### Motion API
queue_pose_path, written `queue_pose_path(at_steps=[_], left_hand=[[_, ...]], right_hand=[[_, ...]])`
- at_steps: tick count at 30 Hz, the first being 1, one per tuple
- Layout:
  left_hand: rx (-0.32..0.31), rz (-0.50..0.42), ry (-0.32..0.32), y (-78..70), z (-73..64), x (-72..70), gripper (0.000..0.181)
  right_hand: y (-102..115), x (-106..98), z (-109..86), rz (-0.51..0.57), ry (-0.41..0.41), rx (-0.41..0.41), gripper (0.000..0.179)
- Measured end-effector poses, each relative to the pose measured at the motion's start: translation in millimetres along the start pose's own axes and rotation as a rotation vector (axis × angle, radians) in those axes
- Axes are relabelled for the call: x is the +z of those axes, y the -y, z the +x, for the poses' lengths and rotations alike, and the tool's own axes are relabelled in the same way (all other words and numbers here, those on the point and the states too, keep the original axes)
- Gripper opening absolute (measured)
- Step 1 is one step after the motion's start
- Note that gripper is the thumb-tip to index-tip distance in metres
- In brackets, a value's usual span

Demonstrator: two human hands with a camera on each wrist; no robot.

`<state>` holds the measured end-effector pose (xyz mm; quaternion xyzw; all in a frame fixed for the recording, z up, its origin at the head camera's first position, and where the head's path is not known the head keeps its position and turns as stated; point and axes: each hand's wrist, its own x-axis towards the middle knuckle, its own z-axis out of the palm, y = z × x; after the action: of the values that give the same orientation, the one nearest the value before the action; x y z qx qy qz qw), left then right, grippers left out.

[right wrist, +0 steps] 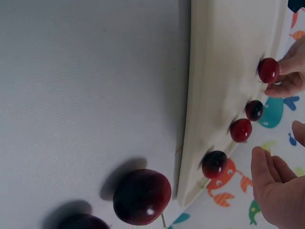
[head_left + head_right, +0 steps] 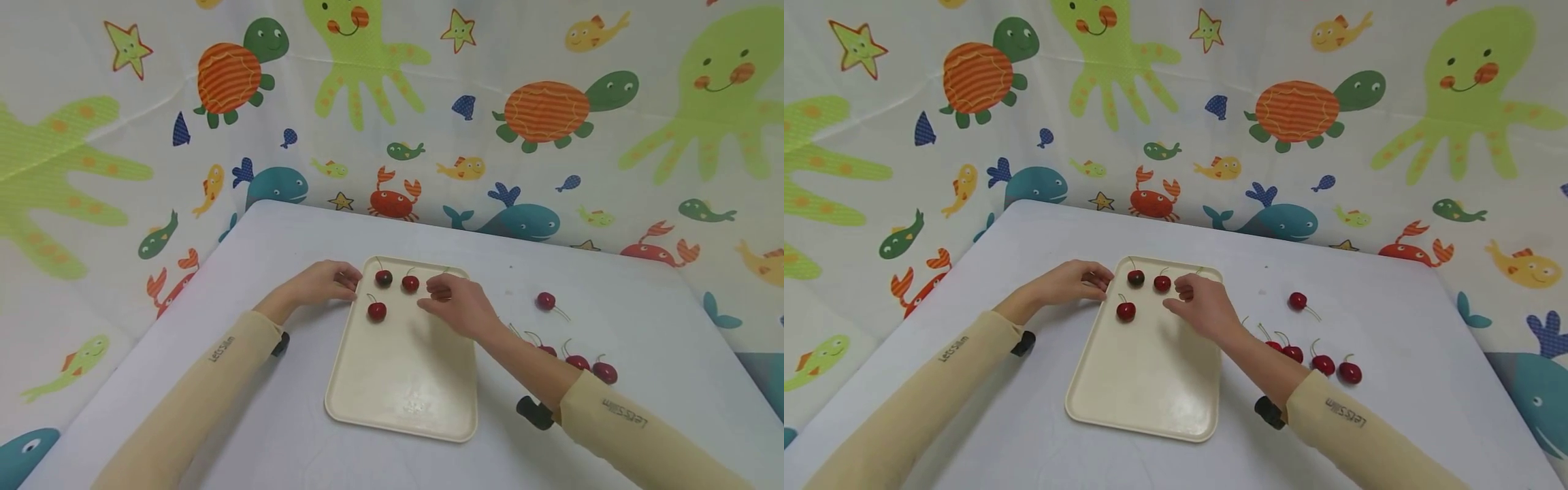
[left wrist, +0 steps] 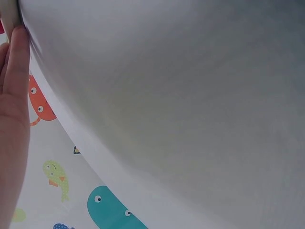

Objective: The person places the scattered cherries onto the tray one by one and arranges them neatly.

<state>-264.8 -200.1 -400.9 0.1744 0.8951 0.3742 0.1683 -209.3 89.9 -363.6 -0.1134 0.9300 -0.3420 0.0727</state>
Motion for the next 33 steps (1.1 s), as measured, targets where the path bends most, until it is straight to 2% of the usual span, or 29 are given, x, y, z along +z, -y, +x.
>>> queue_pose_path(at_steps=[10, 18, 33], left_hand=[[0.011, -0.006, 0.002, -1.0, -0.8, -0.7, 0.042], [-0.017, -0.008, 0.001, -1.9, 0.4, 0.3, 0.042], [-0.019, -0.026, 0.0, 0.5, 1.5, 0.5, 0.041]], right_hand=[[-17.3, -16.3, -5.9, 0.015, -0.021, 0.038, 0.045], [-31.1, -28.8, -14.2, -0.017, -0.054, 0.08, 0.049], [-56.9, -39.9, -37.3, -0.057, -0.059, 0.136, 0.049]])
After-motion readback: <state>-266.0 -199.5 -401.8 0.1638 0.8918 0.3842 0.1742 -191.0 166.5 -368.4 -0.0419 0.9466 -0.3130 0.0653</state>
